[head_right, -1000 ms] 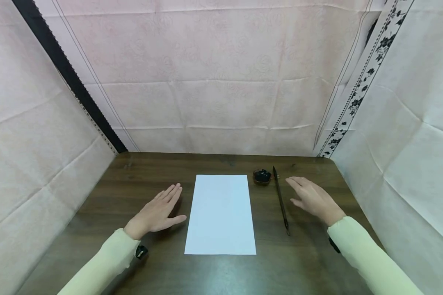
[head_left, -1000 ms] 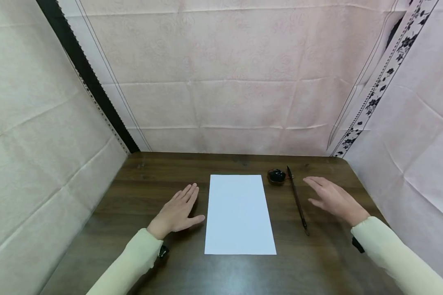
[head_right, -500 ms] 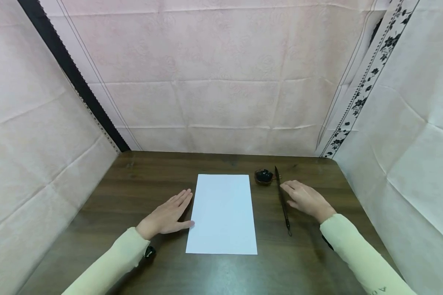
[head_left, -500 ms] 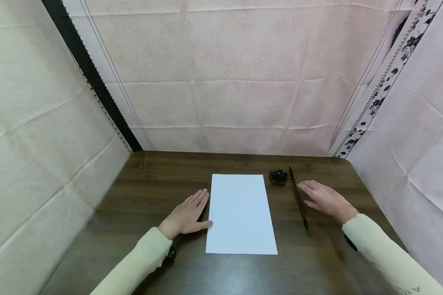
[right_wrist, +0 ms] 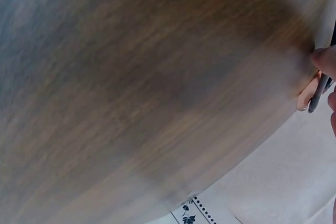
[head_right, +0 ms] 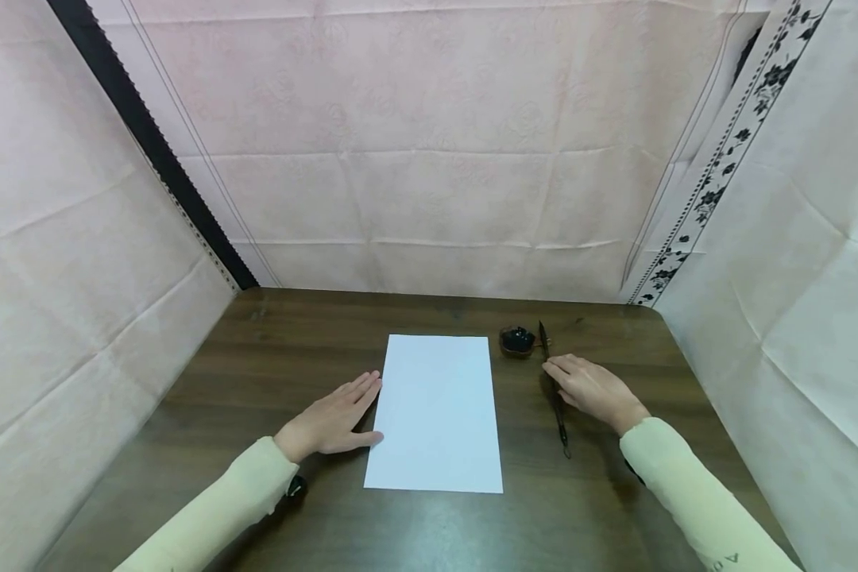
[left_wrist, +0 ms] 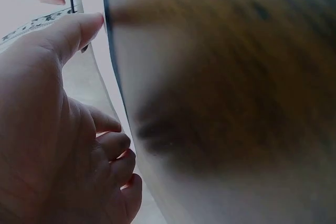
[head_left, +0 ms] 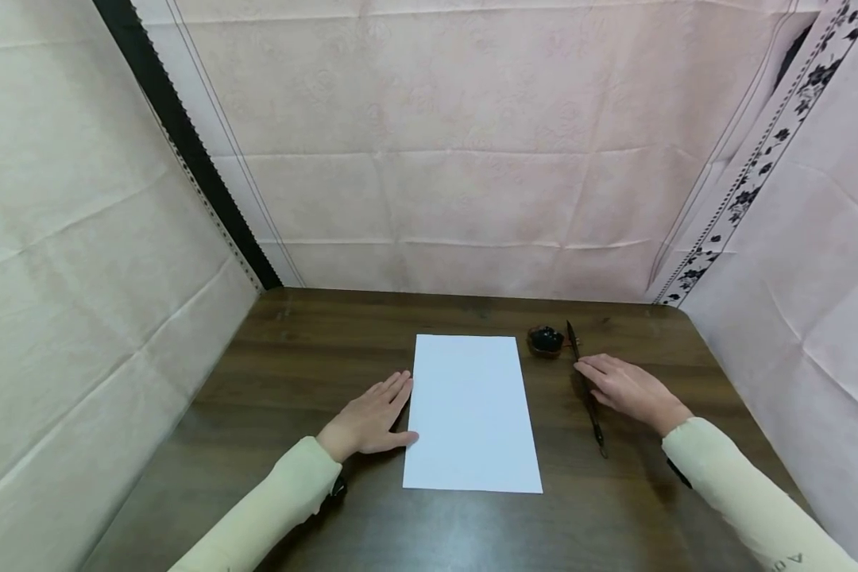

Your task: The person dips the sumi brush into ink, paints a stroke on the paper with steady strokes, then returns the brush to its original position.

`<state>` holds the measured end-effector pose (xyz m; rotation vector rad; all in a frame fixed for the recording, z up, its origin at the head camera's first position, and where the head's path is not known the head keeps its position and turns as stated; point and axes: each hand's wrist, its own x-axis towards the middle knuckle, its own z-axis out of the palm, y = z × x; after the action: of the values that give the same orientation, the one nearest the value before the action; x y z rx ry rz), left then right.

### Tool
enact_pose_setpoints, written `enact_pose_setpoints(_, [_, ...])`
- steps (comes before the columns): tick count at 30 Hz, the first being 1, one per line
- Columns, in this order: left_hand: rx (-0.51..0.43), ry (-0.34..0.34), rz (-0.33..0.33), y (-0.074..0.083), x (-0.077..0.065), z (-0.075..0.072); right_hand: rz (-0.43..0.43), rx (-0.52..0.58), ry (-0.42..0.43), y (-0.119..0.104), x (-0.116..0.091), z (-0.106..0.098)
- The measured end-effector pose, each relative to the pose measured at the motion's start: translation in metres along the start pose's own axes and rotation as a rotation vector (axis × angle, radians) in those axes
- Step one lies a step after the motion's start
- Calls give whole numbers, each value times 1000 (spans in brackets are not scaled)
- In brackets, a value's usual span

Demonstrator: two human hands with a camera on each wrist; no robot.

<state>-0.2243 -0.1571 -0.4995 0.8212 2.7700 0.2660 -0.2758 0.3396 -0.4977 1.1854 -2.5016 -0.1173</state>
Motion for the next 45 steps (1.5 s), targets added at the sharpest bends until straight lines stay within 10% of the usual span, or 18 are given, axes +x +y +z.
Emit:
enact_pose_setpoints(16, [-16, -61, -31, -2, 5, 1, -183, -240, -125, -1, 7, -1])
enact_pose_setpoints(32, [-12, -69, -46, 2, 6, -1, -446, -317, 86, 13, 7, 16])
enact_pose_setpoints(45, [-3, -79, -60, 2, 7, -1, -542, -282, 101, 20, 10, 14])
